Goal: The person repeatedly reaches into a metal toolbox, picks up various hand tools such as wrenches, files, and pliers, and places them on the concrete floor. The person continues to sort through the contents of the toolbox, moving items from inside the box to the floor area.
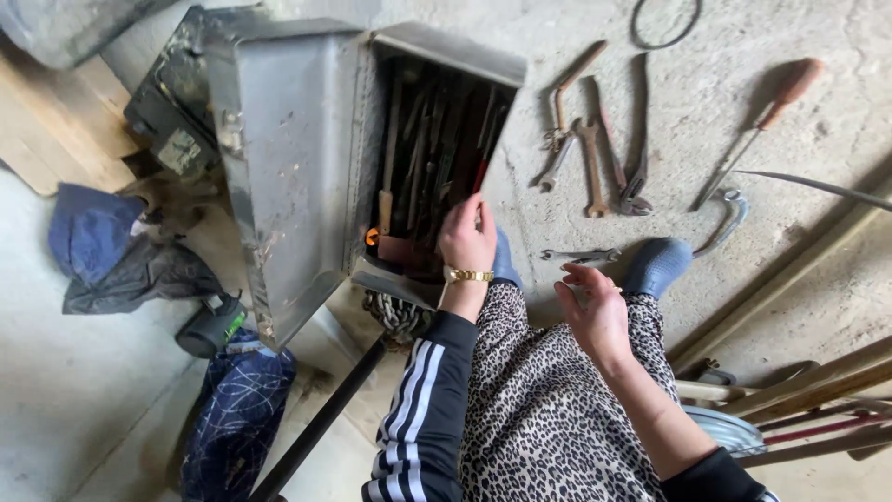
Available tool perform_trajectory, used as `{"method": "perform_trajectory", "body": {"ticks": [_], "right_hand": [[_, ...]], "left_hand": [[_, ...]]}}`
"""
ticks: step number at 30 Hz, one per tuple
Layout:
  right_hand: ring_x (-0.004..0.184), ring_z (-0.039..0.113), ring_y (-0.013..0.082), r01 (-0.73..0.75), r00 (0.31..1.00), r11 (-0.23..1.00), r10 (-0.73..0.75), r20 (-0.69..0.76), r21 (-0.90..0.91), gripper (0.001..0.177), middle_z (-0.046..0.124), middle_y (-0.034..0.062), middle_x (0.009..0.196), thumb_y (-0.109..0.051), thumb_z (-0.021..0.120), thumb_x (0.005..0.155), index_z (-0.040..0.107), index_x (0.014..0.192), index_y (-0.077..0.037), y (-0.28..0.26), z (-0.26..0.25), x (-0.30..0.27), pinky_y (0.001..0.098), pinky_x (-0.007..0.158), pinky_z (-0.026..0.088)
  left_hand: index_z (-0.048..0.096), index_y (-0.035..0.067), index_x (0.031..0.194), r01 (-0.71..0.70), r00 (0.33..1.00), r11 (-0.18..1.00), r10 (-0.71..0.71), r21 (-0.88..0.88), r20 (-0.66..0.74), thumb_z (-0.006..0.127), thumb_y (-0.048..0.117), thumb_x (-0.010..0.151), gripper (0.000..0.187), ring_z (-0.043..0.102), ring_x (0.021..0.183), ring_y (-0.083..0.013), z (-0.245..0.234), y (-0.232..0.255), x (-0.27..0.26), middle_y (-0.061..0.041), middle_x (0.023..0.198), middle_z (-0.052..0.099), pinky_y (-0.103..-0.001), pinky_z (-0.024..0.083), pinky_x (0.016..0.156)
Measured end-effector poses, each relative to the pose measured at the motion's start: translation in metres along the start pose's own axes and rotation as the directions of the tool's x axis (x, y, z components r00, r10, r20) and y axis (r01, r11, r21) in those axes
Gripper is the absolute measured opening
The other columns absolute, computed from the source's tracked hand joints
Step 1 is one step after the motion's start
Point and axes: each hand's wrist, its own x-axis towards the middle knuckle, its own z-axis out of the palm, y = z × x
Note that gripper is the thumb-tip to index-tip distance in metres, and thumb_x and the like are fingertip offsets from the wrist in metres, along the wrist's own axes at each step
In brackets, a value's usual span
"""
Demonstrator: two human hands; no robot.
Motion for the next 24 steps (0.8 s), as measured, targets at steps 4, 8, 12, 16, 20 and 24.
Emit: {"method": "perform_trajectory", "body": {"ticks": [4, 8, 12, 16, 20, 24], "right_hand": [[0.097, 0.07, 0.0284, -0.024, 0.999, 1.0, 0.024, -0.024, 0.018, 0.035, 0.076, 0.0103, 0.104, -0.019, 0.076, 0.089, 0.07, 0.121, -0.006, 0.016, -0.022, -0.002, 0.0391, 0.088, 0.055], [0.098, 0.072, 0.0276, -0.089, 0.996, 0.992, 0.092, -0.022, 0.09, 0.036, 0.075, 0.0121, 0.106, -0.02, 0.075, 0.09, 0.069, 0.123, -0.006, 0.029, -0.041, 0.0, 0.0385, 0.087, 0.056], [0.097, 0.072, 0.0276, -0.106, 0.993, 0.989, 0.112, -0.043, 0.107, 0.037, 0.075, 0.0126, 0.104, -0.019, 0.074, 0.09, 0.068, 0.123, -0.005, 0.061, -0.045, 0.003, 0.0389, 0.087, 0.055], [0.097, 0.071, 0.0277, -0.124, 0.991, 0.987, 0.129, -0.04, 0.099, 0.034, 0.076, 0.0117, 0.104, -0.019, 0.073, 0.092, 0.067, 0.123, -0.005, 0.09, -0.05, 0.012, 0.0387, 0.087, 0.055], [0.095, 0.072, 0.0267, -0.175, 0.982, 0.974, 0.182, -0.04, 0.14, 0.035, 0.075, 0.0117, 0.103, -0.018, 0.073, 0.092, 0.067, 0.124, -0.005, 0.116, -0.053, 0.022, 0.0382, 0.087, 0.056], [0.096, 0.072, 0.026, -0.173, 0.983, 0.973, 0.18, -0.033, 0.155, 0.035, 0.075, 0.012, 0.104, -0.017, 0.072, 0.093, 0.066, 0.125, -0.005, 0.135, -0.055, 0.033, 0.0382, 0.089, 0.056]], "left_hand": [[0.072, 0.01, 0.107, 0.009, 0.996, 1.0, -0.007, -0.017, 0.085, 0.071, 0.012, 0.093, 0.014, 0.073, 0.087, -0.029, 0.038, 0.024, -0.008, -0.01, 0.098, 0.075, -0.038, 0.06, 0.076], [0.073, 0.011, 0.107, 0.046, 0.971, 0.998, -0.056, 0.051, 0.233, 0.074, 0.016, 0.09, 0.019, 0.071, 0.091, -0.0324, 0.087, 0.027, -0.018, -0.012, 0.099, 0.074, -0.042, 0.058, 0.077], [0.073, 0.013, 0.107, 0.183, 0.913, 0.973, -0.221, 0.142, 0.343, 0.074, 0.023, 0.086, 0.024, 0.072, 0.093, -0.0323, 0.143, 0.01, -0.034, -0.01, 0.1, 0.076, -0.044, 0.057, 0.078], [0.073, 0.013, 0.109, 0.194, 0.836, 0.933, -0.319, 0.304, 0.446, 0.078, 0.028, 0.085, 0.028, 0.07, 0.096, -0.035, 0.187, -0.007, -0.044, -0.013, 0.101, 0.074, -0.047, 0.055, 0.08], [0.071, 0.014, 0.112, 0.247, 0.817, 0.882, -0.412, 0.401, 0.404, 0.081, 0.03, 0.081, 0.037, 0.069, 0.101, -0.0346, 0.223, -0.025, -0.049, -0.012, 0.105, 0.074, -0.048, 0.055, 0.083], [0.071, 0.013, 0.11, 0.234, 0.83, 0.863, -0.417, 0.448, 0.37, 0.084, 0.032, 0.075, 0.041, 0.068, 0.099, -0.0354, 0.241, -0.029, -0.042, -0.013, 0.107, 0.072, -0.047, 0.056, 0.08]]}}
